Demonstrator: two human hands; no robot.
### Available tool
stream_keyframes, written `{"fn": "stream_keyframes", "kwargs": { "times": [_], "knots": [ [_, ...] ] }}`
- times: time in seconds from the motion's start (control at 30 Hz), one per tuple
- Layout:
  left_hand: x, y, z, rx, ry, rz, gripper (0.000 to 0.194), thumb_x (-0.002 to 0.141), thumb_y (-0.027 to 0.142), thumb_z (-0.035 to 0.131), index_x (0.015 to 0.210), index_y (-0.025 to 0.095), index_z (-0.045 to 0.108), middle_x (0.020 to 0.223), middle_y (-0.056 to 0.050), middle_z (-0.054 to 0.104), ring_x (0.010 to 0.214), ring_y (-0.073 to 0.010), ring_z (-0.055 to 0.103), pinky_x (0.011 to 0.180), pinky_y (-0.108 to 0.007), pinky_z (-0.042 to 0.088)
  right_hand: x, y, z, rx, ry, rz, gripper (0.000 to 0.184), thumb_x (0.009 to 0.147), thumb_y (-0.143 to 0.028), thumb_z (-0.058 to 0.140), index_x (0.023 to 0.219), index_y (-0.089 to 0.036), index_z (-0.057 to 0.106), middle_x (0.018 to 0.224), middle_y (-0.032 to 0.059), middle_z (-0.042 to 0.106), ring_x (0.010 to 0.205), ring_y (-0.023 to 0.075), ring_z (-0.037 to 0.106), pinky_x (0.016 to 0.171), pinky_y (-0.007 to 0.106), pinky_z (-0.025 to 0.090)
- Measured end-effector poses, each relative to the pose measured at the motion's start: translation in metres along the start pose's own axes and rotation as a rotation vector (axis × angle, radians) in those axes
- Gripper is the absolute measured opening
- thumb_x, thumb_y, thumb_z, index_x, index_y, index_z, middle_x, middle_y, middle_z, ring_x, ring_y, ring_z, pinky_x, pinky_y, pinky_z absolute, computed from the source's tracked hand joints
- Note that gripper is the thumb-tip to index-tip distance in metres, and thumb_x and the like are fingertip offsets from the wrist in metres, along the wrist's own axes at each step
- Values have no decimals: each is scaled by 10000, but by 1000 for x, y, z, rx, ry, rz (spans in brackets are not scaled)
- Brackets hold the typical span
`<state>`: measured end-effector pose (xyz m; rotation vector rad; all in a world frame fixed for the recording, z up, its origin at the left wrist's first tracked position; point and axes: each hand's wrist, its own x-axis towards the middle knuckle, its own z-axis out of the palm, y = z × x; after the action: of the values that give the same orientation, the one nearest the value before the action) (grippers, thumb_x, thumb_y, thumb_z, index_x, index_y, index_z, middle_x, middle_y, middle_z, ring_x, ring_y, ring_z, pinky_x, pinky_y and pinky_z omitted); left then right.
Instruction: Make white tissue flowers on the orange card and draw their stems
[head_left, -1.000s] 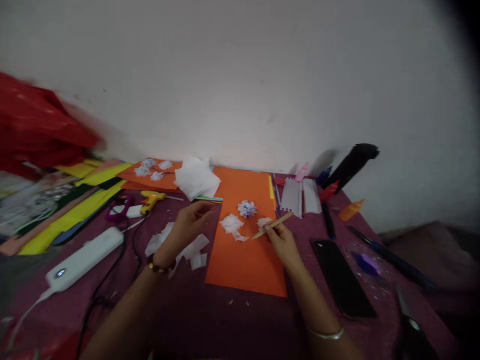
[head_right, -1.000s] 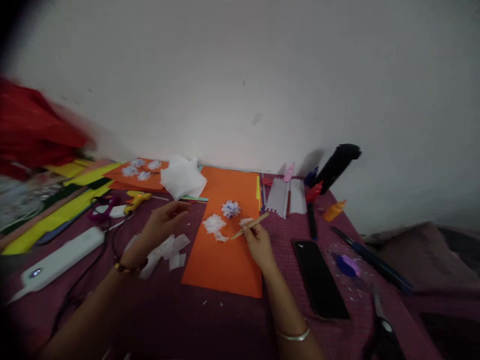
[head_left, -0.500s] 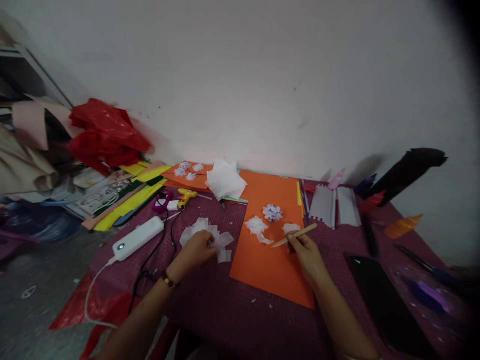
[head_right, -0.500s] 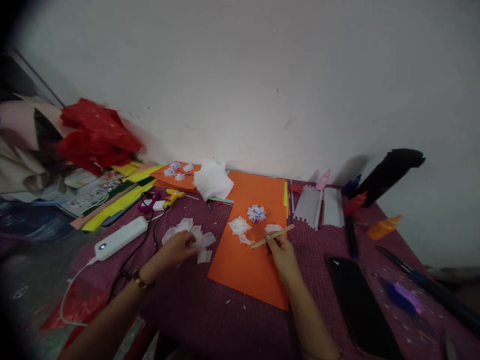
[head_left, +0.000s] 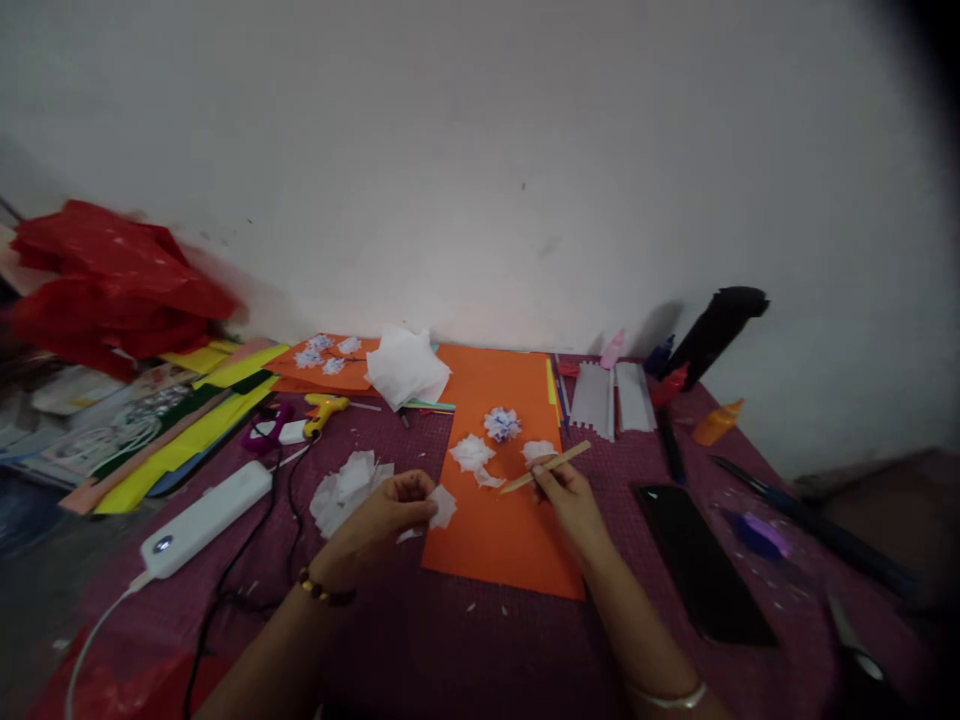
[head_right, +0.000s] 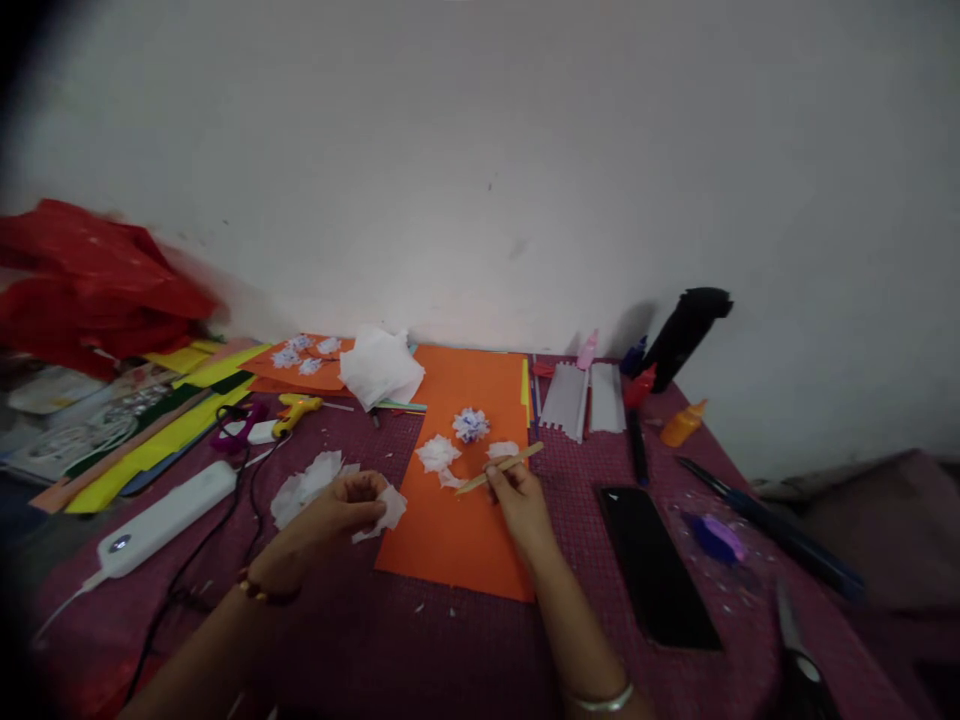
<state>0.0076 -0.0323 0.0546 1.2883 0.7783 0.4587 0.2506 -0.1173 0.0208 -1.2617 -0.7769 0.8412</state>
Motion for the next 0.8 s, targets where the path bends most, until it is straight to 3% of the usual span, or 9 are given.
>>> {"fn": "stream_keyframes", "kwargs": {
  "times": [0.2, 0.37, 0.5, 0.67, 0.8],
  "knots": [
    [14, 0, 30, 134, 58, 0, 233, 606, 328, 692, 657, 151, 548, 576, 38, 528, 503, -72, 439, 502, -201, 346, 2, -4, -10, -27, 49, -41, 273, 742, -453, 606, 777, -186, 559, 600, -34, 493, 539, 122, 451, 523, 247, 371],
    [18, -3, 48, 71, 94, 18, 189, 633, 294, 666, 676, 146, 557, 599, 27, 542, 518, -76, 454, 498, -198, 340, -10, -14, -2, -60, -124, 21, 258, 794, -445, 532, 729, -196, 514, 538, -55, 468, 415, 90, 387, 406, 219, 304],
    [20, -11, 55, 17, 128, 40, 195, 629, 302, 666, 674, 147, 555, 599, 28, 540, 509, -76, 455, 503, -204, 354, -25, -17, 13, -162, -317, 7, 157, 821, -353, 501, 780, -201, 506, 564, -60, 444, 471, 96, 384, 454, 219, 324],
    [20, -19, 58, -35, 99, 38, 210, 623, 311, 682, 667, 147, 559, 593, 29, 549, 507, -75, 459, 514, -208, 368, -30, -4, 25, -359, -305, 18, 102, 760, -275, 588, 745, -206, 514, 542, -78, 355, 491, 95, 327, 457, 216, 259],
    [17, -21, 59, -45, 100, 43, 213, 630, 320, 684, 656, 146, 565, 586, 31, 544, 507, -75, 459, 513, -205, 364, -31, -2, 26, -374, -342, 21, 126, 748, -214, 561, 663, -204, 469, 549, -75, 366, 500, 94, 326, 476, 215, 269]
  ]
}}
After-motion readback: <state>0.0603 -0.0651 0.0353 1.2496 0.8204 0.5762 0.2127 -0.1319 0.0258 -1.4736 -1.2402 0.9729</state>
